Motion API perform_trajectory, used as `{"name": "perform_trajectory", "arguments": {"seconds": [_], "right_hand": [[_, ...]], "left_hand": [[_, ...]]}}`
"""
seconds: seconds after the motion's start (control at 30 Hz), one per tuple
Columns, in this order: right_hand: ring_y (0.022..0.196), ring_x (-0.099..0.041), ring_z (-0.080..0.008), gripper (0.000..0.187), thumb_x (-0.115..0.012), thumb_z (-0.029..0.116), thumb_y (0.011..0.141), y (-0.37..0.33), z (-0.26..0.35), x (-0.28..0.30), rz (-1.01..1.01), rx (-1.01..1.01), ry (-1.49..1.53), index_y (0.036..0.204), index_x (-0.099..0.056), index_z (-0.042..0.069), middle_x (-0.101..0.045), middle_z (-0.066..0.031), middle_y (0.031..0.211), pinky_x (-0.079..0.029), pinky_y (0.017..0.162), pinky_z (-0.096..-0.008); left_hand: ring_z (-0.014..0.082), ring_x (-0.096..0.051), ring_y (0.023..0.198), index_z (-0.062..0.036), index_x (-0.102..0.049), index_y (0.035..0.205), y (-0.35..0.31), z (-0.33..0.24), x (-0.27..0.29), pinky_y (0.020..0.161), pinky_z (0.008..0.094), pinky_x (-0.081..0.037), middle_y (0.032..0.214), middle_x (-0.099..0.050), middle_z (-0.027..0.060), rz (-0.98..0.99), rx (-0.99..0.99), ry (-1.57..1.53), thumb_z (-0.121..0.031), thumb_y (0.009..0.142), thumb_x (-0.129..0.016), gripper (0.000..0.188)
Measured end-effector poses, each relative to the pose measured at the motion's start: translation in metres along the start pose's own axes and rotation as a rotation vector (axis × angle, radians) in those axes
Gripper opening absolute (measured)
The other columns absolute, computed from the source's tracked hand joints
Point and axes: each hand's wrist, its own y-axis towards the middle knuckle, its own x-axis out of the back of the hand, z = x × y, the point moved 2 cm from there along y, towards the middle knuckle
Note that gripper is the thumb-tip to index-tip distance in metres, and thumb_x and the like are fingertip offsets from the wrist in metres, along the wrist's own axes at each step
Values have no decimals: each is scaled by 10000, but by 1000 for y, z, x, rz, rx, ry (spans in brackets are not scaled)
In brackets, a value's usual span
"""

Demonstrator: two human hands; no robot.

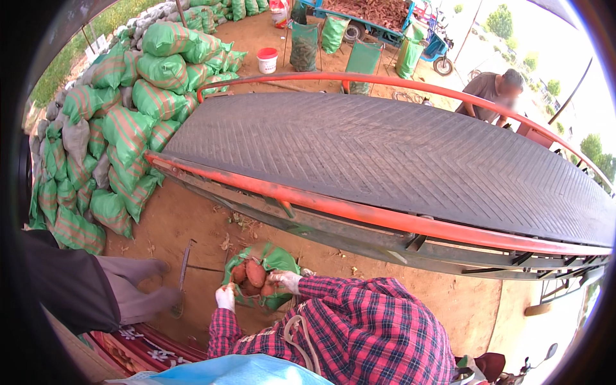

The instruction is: The person picks sweet potatoes from a large red bin, removes roots and debris, and places them into a green sack on a scale. The sack is then lifted and placed onto a conveyor belt for transport.

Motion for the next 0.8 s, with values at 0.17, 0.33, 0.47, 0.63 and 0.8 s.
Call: {"name": "perform_trajectory", "arguments": {"seconds": [0.17, 0.33, 0.47, 0.63, 0.8], "right_hand": [[956, -615, -176, 325, -575, 367, 988, 17, -37, -6, -225, -650, 786, 1052, -714, 81, -708, -58, 1031, -487, 890, -368], [789, -669, -214, 410, -610, 443, 955, 10, -17, -32, -129, -711, 287, 962, -730, 51, -727, -97, 901, -522, 779, -398], [919, -698, -323, 560, -612, 525, 917, -17, 26, -40, 91, -794, 103, 1118, -695, 9, -716, -210, 1003, -529, 856, -407], [974, -683, -343, 402, -588, 483, 912, -30, 43, -33, 317, -222, -578, 1106, -717, 155, -713, -149, 1034, -543, 881, -437], [638, -643, -318, 126, -566, 194, 876, -49, 27, -24, -72, 341, -721, 830, -656, 119, -669, -136, 775, -537, 600, -417]], "left_hand": [[114, -497, 526, -42, -611, 713, -38, -5, -9, 507, 280, -379, 604, -557, 15, -32, 160, -105, -155, 893, -618, 212], [143, -533, 579, -8, -643, 796, -58, 23, 7, 581, 278, -418, 683, -602, 48, -54, 86, -175, -160, 909, -577, 200], [136, -544, 591, 4, -658, 800, -48, 62, 8, 593, 278, -431, 697, -632, 64, -13, 157, -165, -192, 919, -629, 231], [145, -545, 620, -48, -666, 767, -32, 71, 14, 596, 296, -424, 679, -623, 70, 179, -30, -51, -228, 919, -643, 237], [129, -507, 568, -95, -669, 752, -48, 61, 17, 527, 314, -388, 621, -580, 49, -65, 43, 396, -219, 907, -650, 200]]}}
